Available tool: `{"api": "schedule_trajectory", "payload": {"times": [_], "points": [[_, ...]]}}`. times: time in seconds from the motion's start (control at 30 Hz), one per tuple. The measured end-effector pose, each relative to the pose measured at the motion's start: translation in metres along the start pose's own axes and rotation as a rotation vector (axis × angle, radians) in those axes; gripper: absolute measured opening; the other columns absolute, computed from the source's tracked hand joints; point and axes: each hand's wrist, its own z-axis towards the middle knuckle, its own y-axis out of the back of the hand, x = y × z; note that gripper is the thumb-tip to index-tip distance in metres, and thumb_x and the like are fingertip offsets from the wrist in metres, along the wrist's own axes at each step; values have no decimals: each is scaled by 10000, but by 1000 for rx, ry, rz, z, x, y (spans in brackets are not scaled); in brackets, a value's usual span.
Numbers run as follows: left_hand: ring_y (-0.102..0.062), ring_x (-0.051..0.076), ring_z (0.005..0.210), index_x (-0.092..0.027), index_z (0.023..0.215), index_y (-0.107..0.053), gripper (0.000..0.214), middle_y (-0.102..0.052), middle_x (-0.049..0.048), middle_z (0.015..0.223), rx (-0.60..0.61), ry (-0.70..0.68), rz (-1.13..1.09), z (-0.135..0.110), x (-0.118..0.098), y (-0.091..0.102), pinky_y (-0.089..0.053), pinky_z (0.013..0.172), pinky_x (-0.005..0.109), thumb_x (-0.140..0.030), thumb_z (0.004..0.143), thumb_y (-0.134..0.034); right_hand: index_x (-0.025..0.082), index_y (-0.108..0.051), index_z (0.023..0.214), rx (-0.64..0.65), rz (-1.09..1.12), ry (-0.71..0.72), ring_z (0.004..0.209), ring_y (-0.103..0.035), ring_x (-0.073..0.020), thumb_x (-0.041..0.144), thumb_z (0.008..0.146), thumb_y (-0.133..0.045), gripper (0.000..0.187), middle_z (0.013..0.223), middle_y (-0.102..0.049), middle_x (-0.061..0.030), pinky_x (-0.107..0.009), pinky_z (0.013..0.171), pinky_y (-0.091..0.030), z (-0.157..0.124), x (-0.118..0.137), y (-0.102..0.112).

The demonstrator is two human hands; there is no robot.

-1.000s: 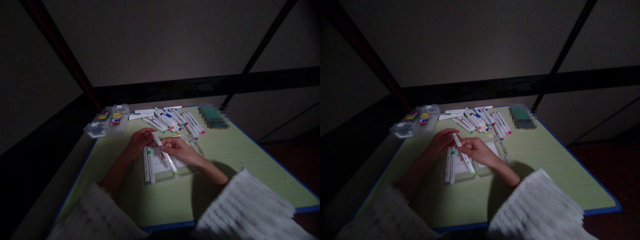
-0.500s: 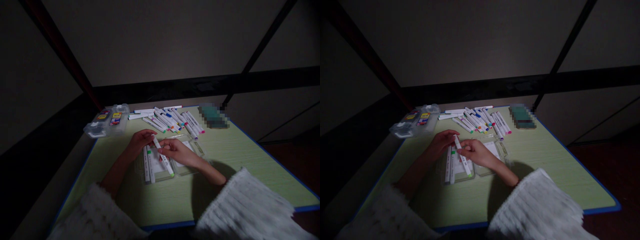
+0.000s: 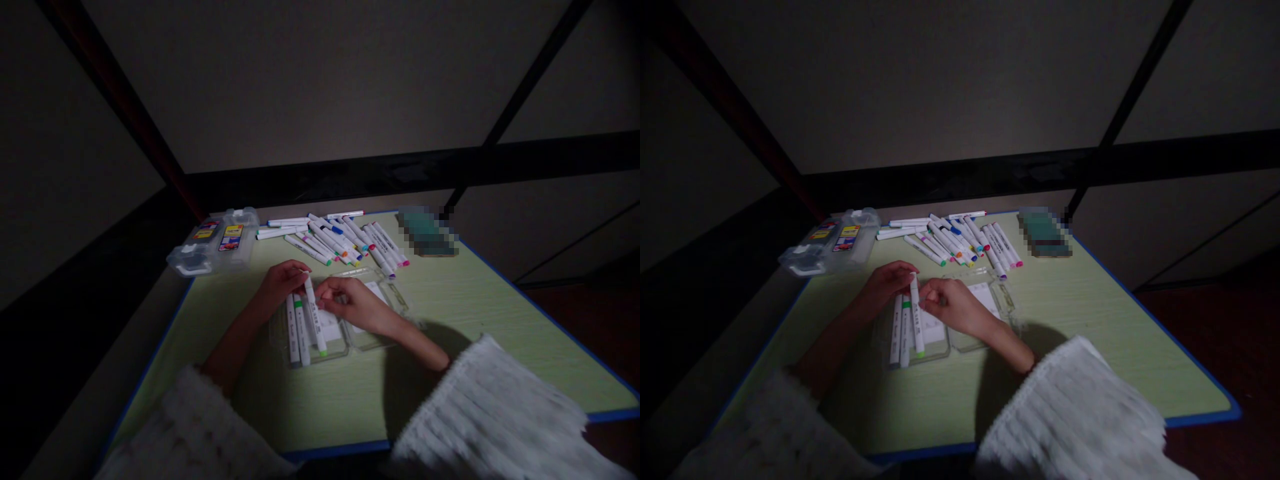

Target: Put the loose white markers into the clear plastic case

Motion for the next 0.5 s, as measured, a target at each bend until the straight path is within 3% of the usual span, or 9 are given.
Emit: {"api": "schedule_trajectory", "payload": {"times": [0.5], "points": [[-510,77,460,-128,759,-574,265,-578,-30,546,7,-30,155,2,1,1,-398,475,192,-337,617,-655,151,-591,761,28,-87,57,584,-484,-106,203,776,-506,101,656,-562,7,-210,535,-357,-1,-5,1]]}}
